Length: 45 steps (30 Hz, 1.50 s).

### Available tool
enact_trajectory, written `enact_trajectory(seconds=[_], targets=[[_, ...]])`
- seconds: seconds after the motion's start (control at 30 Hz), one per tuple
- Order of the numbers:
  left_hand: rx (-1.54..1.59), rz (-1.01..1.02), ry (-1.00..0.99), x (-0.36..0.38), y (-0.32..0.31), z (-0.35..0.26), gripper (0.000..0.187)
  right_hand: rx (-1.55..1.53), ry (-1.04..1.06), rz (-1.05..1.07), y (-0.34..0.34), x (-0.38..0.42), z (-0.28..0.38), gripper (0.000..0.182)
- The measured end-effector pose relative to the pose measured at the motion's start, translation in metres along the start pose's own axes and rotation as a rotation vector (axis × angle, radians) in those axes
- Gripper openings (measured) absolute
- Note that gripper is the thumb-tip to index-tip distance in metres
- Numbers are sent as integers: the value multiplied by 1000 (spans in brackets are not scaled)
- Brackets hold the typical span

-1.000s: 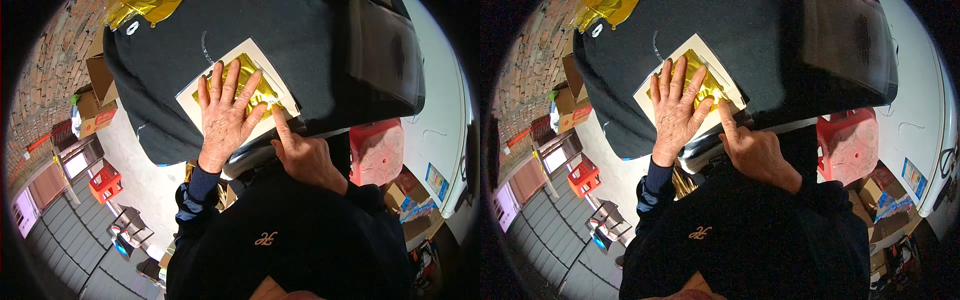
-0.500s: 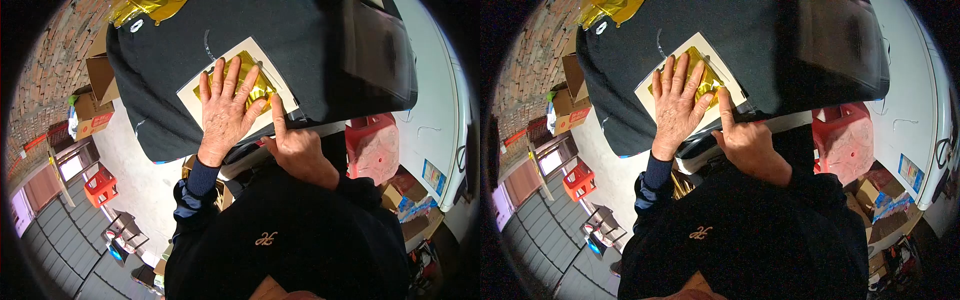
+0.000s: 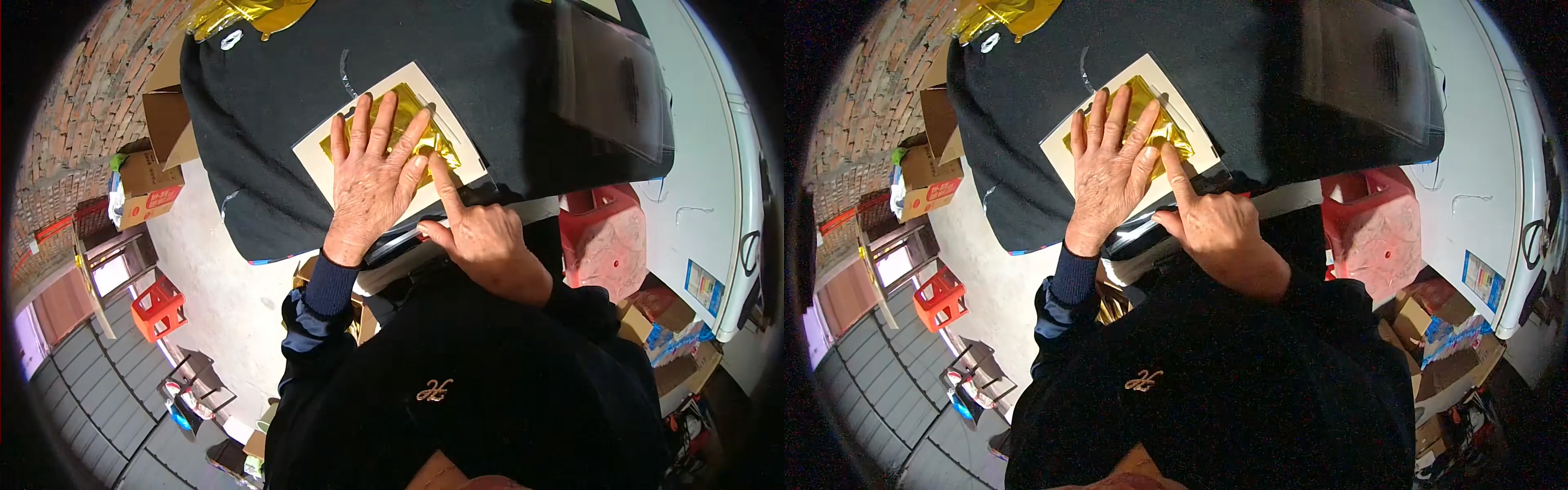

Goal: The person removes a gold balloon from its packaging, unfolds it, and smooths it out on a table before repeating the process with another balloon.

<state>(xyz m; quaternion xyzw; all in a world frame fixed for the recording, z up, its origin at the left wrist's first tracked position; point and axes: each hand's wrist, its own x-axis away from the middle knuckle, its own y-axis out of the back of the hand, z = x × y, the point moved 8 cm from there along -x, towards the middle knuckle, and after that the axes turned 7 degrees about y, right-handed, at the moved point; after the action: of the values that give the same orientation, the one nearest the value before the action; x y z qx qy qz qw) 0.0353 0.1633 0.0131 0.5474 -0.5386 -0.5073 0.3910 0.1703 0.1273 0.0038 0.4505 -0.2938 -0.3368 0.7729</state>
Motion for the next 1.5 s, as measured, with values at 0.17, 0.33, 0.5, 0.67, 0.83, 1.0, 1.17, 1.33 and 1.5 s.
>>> enact_trajectory(seconds=[0.17,0.33,0.5,0.67,0.83,1.0,1.17,1.33,1.5], targets=[[2,6,-5,1,0,-1,51,4,-96,83,-9,-5,-1,108],[2,18,-5,1,-2,0,50,-78,-113,78,-7,-6,-2,108],[-17,-39,-10,3,0,0,52,-110,-170,149,-11,-8,-2,111],[-22,-50,-12,3,-3,1,55,-128,-160,174,-12,-9,-3,112],[-3,-48,-41,2,-3,1,60,-212,-80,106,-10,-5,-8,106],[20,-92,-58,2,-2,2,64,-178,-31,70,-5,10,-14,103],[-11,-89,-57,2,-3,1,65,-9,55,46,10,37,-21,84],[-44,-106,-65,2,-4,1,75,-45,298,-486,69,53,-26,39],[-34,-157,-84,3,-6,2,79,97,474,-573,65,36,-24,20]])
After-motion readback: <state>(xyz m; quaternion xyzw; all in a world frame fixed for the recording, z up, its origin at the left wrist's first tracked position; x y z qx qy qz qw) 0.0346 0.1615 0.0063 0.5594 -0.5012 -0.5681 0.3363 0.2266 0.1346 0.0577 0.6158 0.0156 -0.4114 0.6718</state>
